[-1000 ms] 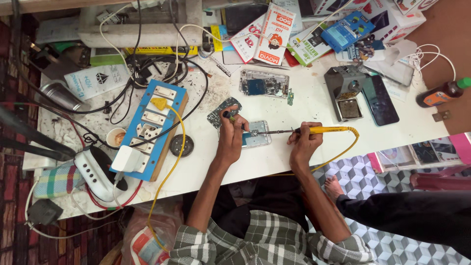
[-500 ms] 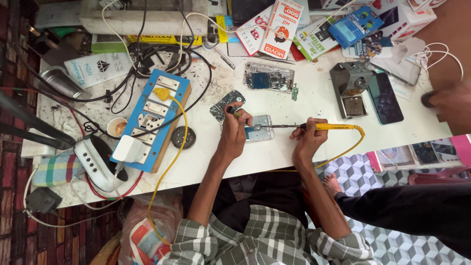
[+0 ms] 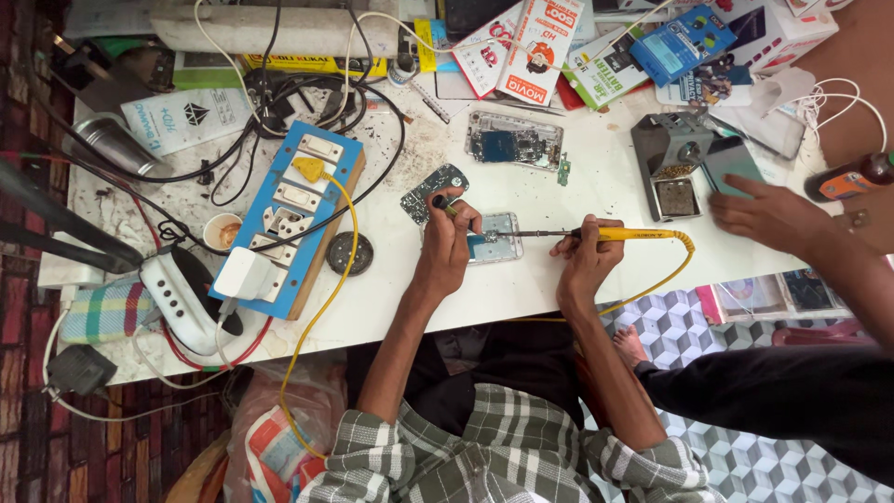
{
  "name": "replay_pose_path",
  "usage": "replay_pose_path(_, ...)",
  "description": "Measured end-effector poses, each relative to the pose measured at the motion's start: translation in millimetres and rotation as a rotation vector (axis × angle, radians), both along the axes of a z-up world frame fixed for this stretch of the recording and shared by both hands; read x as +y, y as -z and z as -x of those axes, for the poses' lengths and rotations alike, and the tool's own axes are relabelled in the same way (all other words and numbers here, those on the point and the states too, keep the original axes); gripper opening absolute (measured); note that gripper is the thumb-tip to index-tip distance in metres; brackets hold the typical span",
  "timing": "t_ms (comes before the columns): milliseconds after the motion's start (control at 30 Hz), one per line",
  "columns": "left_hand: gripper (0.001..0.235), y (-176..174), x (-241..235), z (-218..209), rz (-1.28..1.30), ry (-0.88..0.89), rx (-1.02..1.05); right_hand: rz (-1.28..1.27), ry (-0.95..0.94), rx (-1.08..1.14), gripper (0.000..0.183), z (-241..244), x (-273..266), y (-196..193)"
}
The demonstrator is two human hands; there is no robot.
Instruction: The person uses a soldering iron and a small tool to work on a disassembled mobile phone circuit board. They repeatedly apply the soldering iron to various points on the board while holding it steady with the other hand.
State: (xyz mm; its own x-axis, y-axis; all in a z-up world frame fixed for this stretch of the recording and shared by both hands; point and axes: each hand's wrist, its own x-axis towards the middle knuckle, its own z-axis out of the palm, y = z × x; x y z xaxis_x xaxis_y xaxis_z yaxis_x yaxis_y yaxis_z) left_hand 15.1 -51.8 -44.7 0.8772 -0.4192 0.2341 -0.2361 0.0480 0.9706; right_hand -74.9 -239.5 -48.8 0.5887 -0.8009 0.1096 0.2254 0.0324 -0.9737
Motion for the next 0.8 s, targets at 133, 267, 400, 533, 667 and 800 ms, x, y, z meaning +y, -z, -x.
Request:
replay_pose_path(133,0.031,-0.9,-1.0,0.1,0.019,0.002,-0.023,-0.015,-0.008,-0.024,0.021,-2.8,-1.2,2.8)
replay_pose_path(267,0.032,-2.9,-1.1,0.1,0.005,-0.003,0.001,-0.012,-0.003,-0.014,0.021,-3.1,-1.9,3.9)
replay_pose_path(400,0.032,-5.1,-0.7,-0.9,-0.023,-0.006,0.025,-0.013,0.0,0.007,0.021,-3.1,-2.9,4.4)
replay_pose_path(533,0.032,-4.3,0.6,2.2,-0.002,-0.004,0.004,-0.01,-0.004,-0.014,0.022,-2.4,-2.4,6.2)
replay_pose_path(667,0.031,-2.9,-1.7,0.8,0.01,0.0,0.007,0.001,-0.019,-0.027,0.023,-2.4,-3.9,6.6)
replay_pose_path(800,0.031,-0.5,-2.0,0.8,0.014,-0.007,-0.013,-0.007,-0.012,-0.011,0.023,-3.1,-5.0,7.5)
